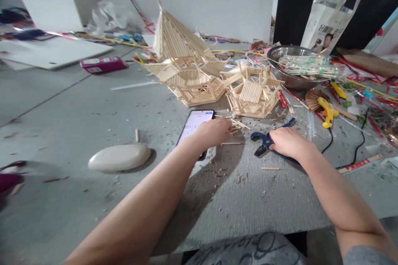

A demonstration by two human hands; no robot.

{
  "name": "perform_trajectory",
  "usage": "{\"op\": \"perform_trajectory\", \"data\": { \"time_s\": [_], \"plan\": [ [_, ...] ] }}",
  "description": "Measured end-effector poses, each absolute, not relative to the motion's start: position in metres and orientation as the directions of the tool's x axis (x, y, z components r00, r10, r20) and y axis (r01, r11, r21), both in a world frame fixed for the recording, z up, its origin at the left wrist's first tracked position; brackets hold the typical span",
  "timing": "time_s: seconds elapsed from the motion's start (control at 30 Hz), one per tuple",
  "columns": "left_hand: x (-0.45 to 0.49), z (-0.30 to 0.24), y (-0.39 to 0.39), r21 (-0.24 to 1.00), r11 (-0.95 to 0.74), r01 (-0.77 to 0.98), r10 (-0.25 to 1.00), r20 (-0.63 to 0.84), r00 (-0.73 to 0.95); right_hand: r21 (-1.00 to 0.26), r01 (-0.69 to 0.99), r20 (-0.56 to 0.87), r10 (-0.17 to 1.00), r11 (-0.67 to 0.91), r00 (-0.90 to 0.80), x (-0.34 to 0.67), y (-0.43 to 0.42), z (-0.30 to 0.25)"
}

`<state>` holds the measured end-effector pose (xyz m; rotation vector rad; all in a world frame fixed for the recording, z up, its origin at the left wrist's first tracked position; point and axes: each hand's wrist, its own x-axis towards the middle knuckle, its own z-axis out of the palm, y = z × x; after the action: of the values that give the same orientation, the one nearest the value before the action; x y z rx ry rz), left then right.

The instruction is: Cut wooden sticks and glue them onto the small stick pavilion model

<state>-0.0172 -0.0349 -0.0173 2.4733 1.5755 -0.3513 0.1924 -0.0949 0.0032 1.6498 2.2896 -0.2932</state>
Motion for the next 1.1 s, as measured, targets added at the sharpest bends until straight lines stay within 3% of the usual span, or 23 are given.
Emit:
{"op": "perform_trajectory", "data": {
  "time_s": [0.3, 0.5, 0.67, 0.93, 1.1],
  "plan": [
    [-0.013, -0.022, -0.038, 0.024, -0.45, 0.893, 0.856, -0.273, 0.439, 0.001, 0.947, -0.403, 0.867, 0.322, -0.294, 0.195, -0.097, 0.002],
    [-0.015, -0.023, -0.035, 0.03, -0.45, 0.893, 0.857, -0.267, 0.441, 0.101, 0.962, -0.357, 0.912, 0.253, -0.202, 0.202, -0.099, 0.001],
    [-0.017, -0.02, -0.034, 0.045, -0.487, 0.872, 0.833, -0.277, 0.479, 0.115, 0.959, -0.323, 0.923, 0.258, -0.21, 0.201, -0.1, -0.001],
    [-0.019, -0.015, -0.038, 0.049, -0.588, 0.807, 0.76, -0.306, 0.573, -0.014, 0.97, -0.32, 0.918, 0.241, -0.233, 0.218, -0.096, 0.006],
    [-0.02, -0.019, -0.035, 0.049, -0.535, 0.843, 0.809, -0.257, 0.528, 0.026, 0.993, -0.205, 0.973, 0.115, -0.107, 0.246, -0.084, -0.001]
  ]
}}
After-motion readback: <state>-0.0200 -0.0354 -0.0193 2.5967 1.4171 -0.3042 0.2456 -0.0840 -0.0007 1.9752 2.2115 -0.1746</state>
